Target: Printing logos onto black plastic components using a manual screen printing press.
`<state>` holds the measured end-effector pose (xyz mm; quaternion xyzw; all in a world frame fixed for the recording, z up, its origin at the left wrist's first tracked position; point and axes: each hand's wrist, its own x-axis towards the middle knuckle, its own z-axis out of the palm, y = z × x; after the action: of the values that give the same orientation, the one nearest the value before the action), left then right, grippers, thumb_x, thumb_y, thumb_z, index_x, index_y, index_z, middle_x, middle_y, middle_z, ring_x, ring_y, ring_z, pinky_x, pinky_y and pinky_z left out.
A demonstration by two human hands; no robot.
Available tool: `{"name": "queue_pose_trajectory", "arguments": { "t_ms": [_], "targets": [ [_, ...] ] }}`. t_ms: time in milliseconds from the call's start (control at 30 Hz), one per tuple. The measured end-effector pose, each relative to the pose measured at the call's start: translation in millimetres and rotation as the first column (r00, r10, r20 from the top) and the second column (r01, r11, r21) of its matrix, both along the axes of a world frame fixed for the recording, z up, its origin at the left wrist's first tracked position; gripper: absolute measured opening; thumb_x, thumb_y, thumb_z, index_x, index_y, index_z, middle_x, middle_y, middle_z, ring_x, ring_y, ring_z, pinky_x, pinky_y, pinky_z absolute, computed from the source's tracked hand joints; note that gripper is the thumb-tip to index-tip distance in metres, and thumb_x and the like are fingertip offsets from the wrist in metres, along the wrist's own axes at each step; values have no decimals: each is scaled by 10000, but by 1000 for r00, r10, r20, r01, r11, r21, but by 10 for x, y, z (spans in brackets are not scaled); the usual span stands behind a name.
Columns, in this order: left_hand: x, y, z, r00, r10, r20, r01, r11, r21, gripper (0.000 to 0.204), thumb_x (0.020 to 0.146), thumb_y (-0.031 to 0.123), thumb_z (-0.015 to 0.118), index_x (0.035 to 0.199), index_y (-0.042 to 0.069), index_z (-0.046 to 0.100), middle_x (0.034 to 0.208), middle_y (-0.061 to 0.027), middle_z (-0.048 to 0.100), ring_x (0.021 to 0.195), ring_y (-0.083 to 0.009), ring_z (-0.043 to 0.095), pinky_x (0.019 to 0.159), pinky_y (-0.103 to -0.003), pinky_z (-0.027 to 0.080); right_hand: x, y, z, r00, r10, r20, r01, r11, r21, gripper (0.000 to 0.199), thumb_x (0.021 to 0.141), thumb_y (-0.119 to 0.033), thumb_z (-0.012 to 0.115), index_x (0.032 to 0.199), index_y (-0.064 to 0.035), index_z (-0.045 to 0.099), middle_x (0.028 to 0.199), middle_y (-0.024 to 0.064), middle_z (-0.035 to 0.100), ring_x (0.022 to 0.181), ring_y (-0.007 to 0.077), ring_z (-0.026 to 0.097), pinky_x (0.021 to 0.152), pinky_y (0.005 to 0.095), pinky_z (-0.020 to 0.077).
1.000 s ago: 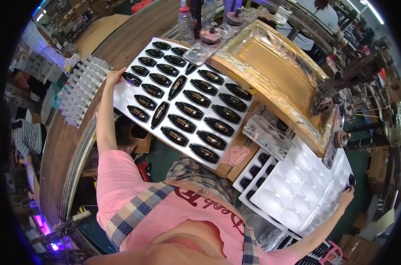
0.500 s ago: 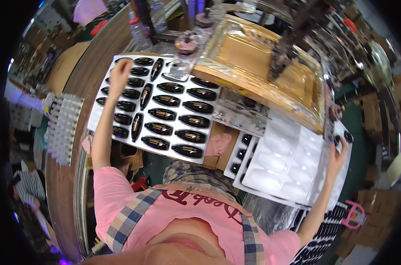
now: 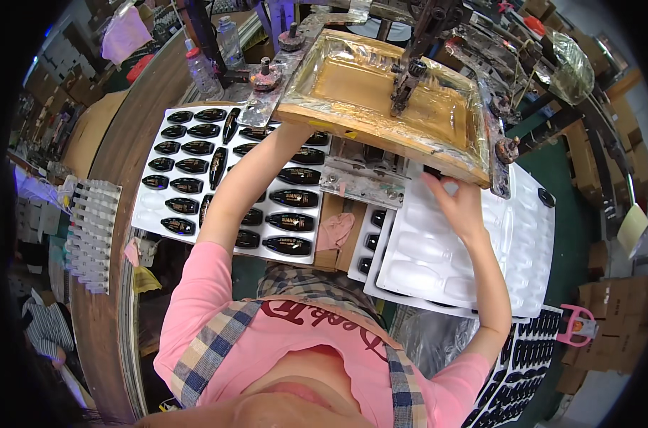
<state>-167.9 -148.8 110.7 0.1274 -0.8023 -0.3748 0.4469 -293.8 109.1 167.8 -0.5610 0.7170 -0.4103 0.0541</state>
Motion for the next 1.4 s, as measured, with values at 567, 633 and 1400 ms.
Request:
{"name": "queue_pose_trajectory", "arguments": {
  "t_ms": [567,633,1400],
  "targets": [
    [3454,-375,-851,823,503,-265,-204,697,688,215,828,86,527,1015,-17,508,923,-132,614,853,-164,587,720,-242,465,-173,-82,-335,973,55,-226,-13,983,183,411,775,-240,604,1091,1,500,995,188,538,932,295,498,825,357,379],
    [4077,-365,-1090,710,686,-159,-445,613,653,203,830,70,521,1010,-22,507,913,-141,615,843,-171,594,730,-252,478,-691,175,-402,938,-200,-282,247,959,141,337,834,-227,532,1084,-4,493,1080,153,531,1001,255,490,901,331,337],
    [5088,-690,-2288,290,874,391,-945,196,262,214,761,172,590,931,56,650,833,-80,655,783,-134,607,746,-246,442,-4146,1268,-576,504,-186,-843,854,256,454,499,841,-422,392,1249,-134,380,1149,216,466,998,356,494,881,428,371]
  ]
}}
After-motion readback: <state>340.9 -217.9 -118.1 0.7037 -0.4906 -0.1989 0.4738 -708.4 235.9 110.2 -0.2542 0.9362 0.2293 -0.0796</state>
